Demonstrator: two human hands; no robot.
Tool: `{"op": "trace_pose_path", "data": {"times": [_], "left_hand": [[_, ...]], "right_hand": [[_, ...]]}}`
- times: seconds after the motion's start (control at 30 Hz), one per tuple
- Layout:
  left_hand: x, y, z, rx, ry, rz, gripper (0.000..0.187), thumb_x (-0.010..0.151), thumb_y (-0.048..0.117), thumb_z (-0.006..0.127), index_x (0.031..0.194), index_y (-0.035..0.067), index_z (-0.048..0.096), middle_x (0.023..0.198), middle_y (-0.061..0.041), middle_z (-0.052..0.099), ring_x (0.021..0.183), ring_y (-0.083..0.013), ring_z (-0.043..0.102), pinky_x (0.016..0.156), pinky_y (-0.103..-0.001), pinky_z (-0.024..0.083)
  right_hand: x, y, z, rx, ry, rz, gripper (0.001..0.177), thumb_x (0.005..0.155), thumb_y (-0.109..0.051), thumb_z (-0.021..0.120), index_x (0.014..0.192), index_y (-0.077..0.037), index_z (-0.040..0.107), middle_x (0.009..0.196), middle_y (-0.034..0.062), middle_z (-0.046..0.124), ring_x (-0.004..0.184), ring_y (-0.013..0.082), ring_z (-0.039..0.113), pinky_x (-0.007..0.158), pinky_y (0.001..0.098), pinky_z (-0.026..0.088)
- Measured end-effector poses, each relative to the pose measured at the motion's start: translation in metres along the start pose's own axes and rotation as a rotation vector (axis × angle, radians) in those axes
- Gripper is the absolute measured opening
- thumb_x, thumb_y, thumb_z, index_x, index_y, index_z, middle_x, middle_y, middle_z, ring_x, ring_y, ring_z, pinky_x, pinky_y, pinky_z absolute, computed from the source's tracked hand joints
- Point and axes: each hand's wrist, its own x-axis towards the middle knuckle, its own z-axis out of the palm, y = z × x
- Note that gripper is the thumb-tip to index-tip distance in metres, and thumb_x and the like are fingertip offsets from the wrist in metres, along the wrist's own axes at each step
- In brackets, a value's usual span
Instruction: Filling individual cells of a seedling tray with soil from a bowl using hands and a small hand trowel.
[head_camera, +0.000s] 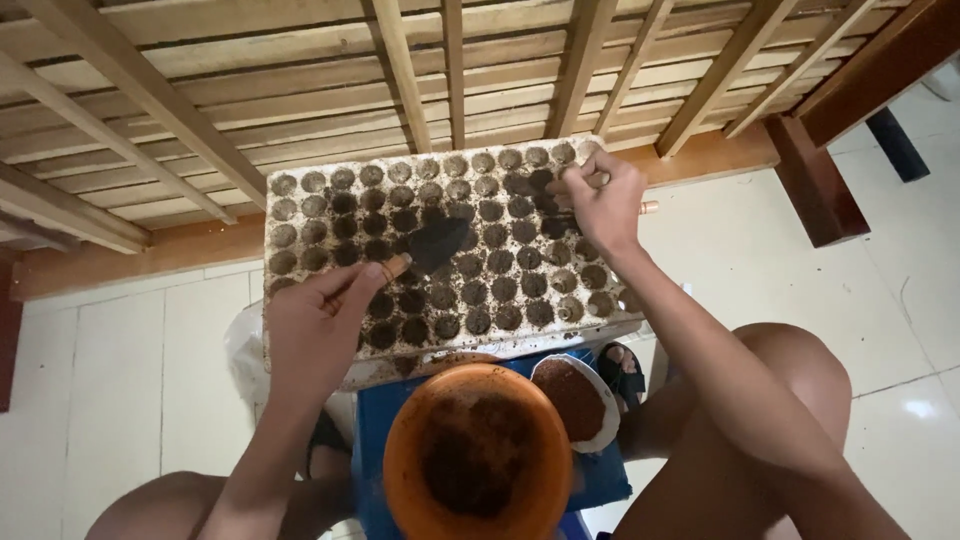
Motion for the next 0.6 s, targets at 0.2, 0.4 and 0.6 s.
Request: {"op": "trace_pose_path", "data": {"times": [0.2,0.4,0.6], "left_hand": [[-0.002,0.011,-0.002,-0.026,0.020,-0.013,0.032,0.104,0.024,0.064,0.116,-0.004,0.076,0.051,-0.018,0.062,0.038,-0.0173,0.051,0.038,-0.030,0.034],[0.000,0.005,-0.003,-0.013,-0.004,-0.046,0.038,0.106,0.027,0.063,0.121,-0.006,0.074,0.066,-0.026,0.068,0.048,-0.0255,0.062,0.041,-0.036,0.042],[0.001,0.001,-0.004,0.042,-0.035,-0.101,0.042,0.108,0.032,0.059,0.125,-0.003,0.073,0.075,-0.026,0.071,0.058,-0.0316,0.070,0.045,-0.040,0.050]], "right_hand": [[0.001,-0.003,-0.001,-0.011,0.007,-0.107,0.017,0.096,-0.003,0.063,0.079,-0.003,0.060,0.070,0.0174,0.074,0.057,0.0186,0.074,0.054,0.0261,0.059],[0.007,0.014,0.002,-0.119,-0.021,-0.106,0.018,0.096,-0.005,0.062,0.077,-0.003,0.061,0.067,0.0201,0.071,0.058,0.0166,0.073,0.054,0.0232,0.058],[0.010,0.016,0.004,-0.339,0.103,-0.323,0.018,0.091,-0.012,0.072,0.076,-0.005,0.066,0.060,0.0189,0.061,0.052,0.0283,0.062,0.050,0.0373,0.044]]}}
